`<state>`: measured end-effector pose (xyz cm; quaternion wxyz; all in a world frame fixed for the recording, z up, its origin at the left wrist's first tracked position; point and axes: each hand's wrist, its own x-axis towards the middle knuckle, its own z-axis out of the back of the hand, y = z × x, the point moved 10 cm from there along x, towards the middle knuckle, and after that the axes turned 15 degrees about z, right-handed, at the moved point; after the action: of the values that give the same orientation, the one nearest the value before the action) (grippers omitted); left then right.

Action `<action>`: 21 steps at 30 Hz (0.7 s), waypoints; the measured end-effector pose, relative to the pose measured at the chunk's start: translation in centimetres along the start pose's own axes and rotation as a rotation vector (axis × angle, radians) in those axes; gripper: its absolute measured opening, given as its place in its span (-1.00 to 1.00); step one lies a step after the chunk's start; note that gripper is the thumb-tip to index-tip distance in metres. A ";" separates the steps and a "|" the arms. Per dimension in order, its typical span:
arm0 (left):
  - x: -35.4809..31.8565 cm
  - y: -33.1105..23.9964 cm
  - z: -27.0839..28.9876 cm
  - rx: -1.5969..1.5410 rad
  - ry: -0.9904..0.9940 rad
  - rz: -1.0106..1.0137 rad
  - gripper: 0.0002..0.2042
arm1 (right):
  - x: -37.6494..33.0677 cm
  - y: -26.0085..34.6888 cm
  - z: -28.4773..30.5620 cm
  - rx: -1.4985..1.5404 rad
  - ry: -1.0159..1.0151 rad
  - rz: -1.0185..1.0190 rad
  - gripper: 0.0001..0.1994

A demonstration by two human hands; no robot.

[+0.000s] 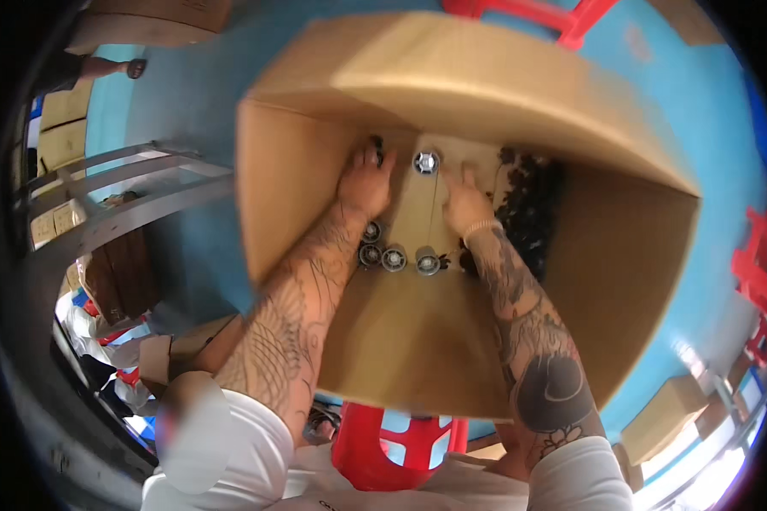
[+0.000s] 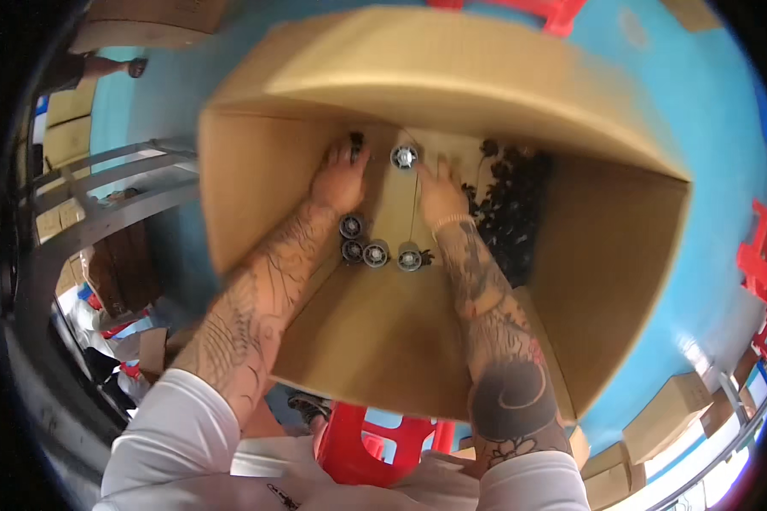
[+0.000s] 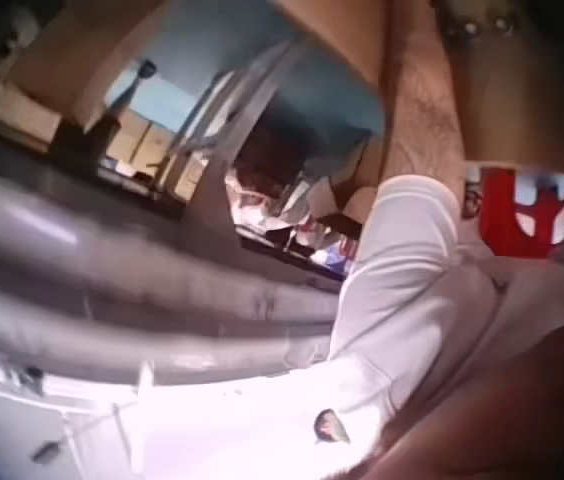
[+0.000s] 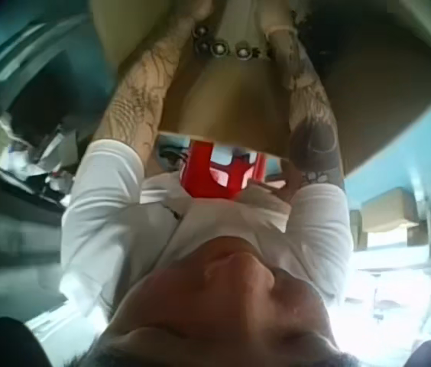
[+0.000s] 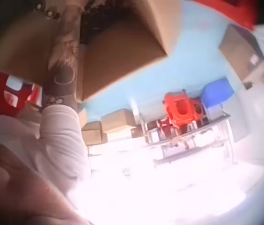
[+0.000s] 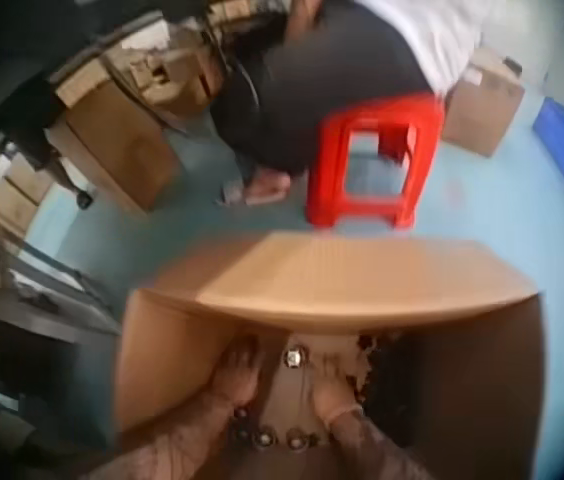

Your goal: Picking up small electronic components from a production line and placing them into a cardboard box.

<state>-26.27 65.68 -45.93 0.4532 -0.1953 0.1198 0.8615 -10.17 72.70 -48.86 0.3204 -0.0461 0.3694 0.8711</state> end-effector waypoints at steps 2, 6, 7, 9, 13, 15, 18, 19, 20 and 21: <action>2.8 0.2 -2.0 0.124 -0.018 -0.080 -0.41 | 3.6 1.5 0.0 0.078 -0.093 0.045 -0.45; 5.5 -1.7 -5.3 0.197 -0.070 -0.228 -0.57 | 6.6 1.2 -2.7 -0.074 -0.102 0.103 -0.48; 5.3 -2.5 -6.4 0.191 0.018 -0.207 -0.63 | 6.1 0.3 -3.3 -0.181 -0.090 0.113 -0.48; 4.1 -1.7 -7.5 0.211 0.107 -0.175 -0.68 | 4.1 0.9 -4.5 -0.197 -0.078 0.144 -0.49; -0.8 -0.6 -7.9 0.245 0.118 -0.253 -0.71 | -4.3 1.7 -8.1 -0.036 0.297 -0.019 -0.48; -3.0 -0.7 -9.1 0.279 0.212 -0.260 -0.69 | -8.3 2.1 -10.5 0.057 0.398 -0.121 -0.44; -5.5 -0.8 -9.4 -0.017 0.304 -0.060 -0.64 | -11.0 1.3 -11.1 0.168 0.132 -0.302 -0.36; -6.4 -1.4 -9.8 -0.161 0.371 -0.002 -0.60 | -11.0 1.3 -11.0 0.126 0.132 -0.272 -0.35; -7.1 -1.5 -10.3 -0.298 0.439 0.054 -0.56 | -10.9 1.6 -11.2 0.091 0.130 -0.243 -0.34; -8.0 -1.1 -10.2 -0.295 0.435 0.057 -0.56 | -10.6 1.8 -11.2 0.094 0.128 -0.239 -0.34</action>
<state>-18.88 56.50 -51.57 0.3590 -0.4366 0.0928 0.8197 -4.57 58.66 -52.51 0.3995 -0.1302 0.4212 0.8038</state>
